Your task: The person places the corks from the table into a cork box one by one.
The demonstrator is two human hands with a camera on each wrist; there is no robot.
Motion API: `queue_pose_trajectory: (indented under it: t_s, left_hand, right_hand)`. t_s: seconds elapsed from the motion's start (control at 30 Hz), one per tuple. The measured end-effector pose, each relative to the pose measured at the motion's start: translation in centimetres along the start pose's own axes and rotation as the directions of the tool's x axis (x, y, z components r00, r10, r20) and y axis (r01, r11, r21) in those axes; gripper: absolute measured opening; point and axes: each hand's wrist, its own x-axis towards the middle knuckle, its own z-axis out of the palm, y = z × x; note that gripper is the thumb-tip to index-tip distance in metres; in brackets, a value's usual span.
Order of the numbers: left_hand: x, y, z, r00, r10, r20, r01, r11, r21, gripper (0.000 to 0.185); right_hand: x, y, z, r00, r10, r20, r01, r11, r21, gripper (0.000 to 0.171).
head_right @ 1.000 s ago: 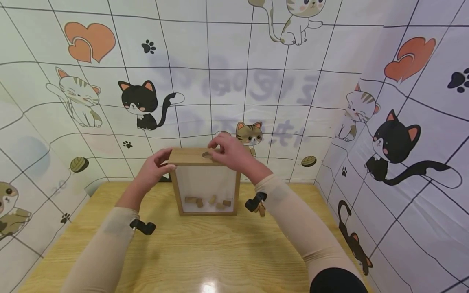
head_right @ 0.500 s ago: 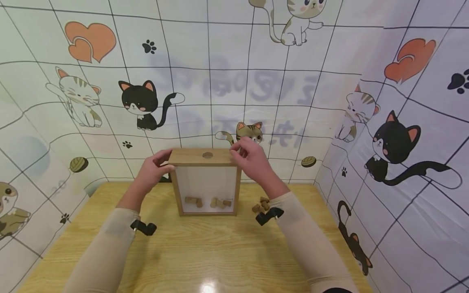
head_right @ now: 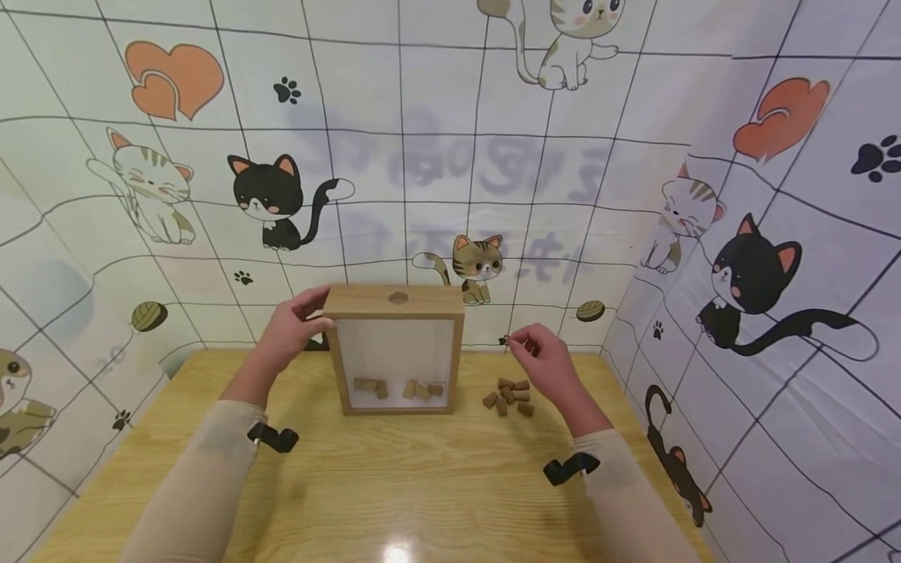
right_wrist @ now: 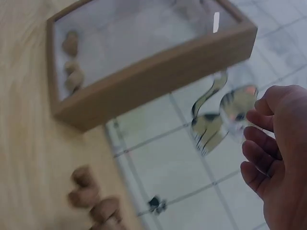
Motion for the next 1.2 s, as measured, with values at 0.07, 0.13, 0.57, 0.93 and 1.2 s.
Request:
queue_pose_trajectory:
  t_s: [0.07,0.13,0.57,0.93,1.2]
  left_hand:
    - [0.0,-0.1,0.0,1.000,-0.002,0.001,0.002,1.000,-0.006,0.068]
    - [0.0,-0.2,0.0,1.000,-0.010,0.001,0.010,1.000,0.001,0.067]
    - [0.1,-0.3,-0.1,1.000,-0.024,0.006,0.024,1.000,-0.005,0.068]
    - [0.0,0.1,-0.1,1.000,-0.029,0.007,0.029,1.000,-0.003,0.069]
    - [-0.1,0.1,-0.1,1.000,-0.029,0.011,0.029,1.000,0.011,0.069]
  right_hand:
    - [-1.1,1.7,0.1,0.998,0.060,0.031,-0.059,0.998,-0.009,0.023]
    - [-2.2,3.5,0.3,0.991,0.114,0.065,-0.113,0.993,-0.015,0.023]
    - [-5.8,8.8,2.6,0.968,0.216,0.130,-0.216,0.976,-0.016,0.020]
    - [-6.9,11.1,3.8,0.943,0.280,0.182,-0.285,0.959,-0.001,0.033]
    - [-7.3,11.8,4.3,0.947,0.234,0.219,-0.237,0.971,-0.013,0.038]
